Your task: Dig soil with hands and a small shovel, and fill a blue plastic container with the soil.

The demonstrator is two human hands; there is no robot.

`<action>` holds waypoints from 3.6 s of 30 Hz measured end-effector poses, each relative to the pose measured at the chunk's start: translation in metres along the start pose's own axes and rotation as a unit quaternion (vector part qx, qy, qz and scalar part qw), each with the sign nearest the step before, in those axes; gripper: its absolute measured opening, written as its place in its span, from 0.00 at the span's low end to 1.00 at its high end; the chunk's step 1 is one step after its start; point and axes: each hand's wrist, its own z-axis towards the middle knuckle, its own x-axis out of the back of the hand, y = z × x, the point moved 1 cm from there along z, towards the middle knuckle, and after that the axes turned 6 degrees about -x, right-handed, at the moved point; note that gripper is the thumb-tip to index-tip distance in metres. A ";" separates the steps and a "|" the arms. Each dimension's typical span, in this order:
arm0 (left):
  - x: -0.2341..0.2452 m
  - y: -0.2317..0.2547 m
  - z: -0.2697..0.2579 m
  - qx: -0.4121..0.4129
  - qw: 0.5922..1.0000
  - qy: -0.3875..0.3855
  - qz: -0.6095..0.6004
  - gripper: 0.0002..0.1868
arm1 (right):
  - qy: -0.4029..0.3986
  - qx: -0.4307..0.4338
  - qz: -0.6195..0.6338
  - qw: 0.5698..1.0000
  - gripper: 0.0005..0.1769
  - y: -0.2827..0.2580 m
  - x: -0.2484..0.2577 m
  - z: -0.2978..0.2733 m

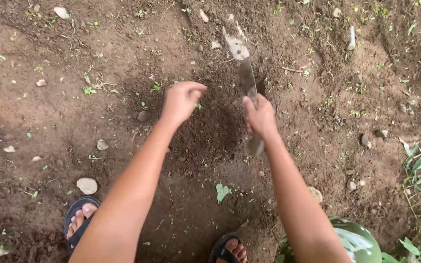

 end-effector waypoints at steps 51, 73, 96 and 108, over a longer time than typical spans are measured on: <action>0.019 -0.011 -0.026 -0.074 0.988 0.056 0.125 0.19 | -0.029 -0.042 -0.213 0.976 0.24 0.085 -0.039 0.044; -0.087 0.127 -0.069 -0.050 0.883 -0.386 0.263 0.39 | 0.149 -0.228 0.374 0.887 0.17 0.135 -0.049 -0.137; -0.037 0.054 -0.108 0.157 0.960 -0.032 0.230 0.40 | 0.033 -0.037 0.034 0.998 0.18 0.166 -0.126 -0.080; 0.026 0.071 -0.074 0.019 0.975 -0.020 0.219 0.43 | -0.143 -0.027 0.147 0.978 0.25 0.127 -0.170 -0.047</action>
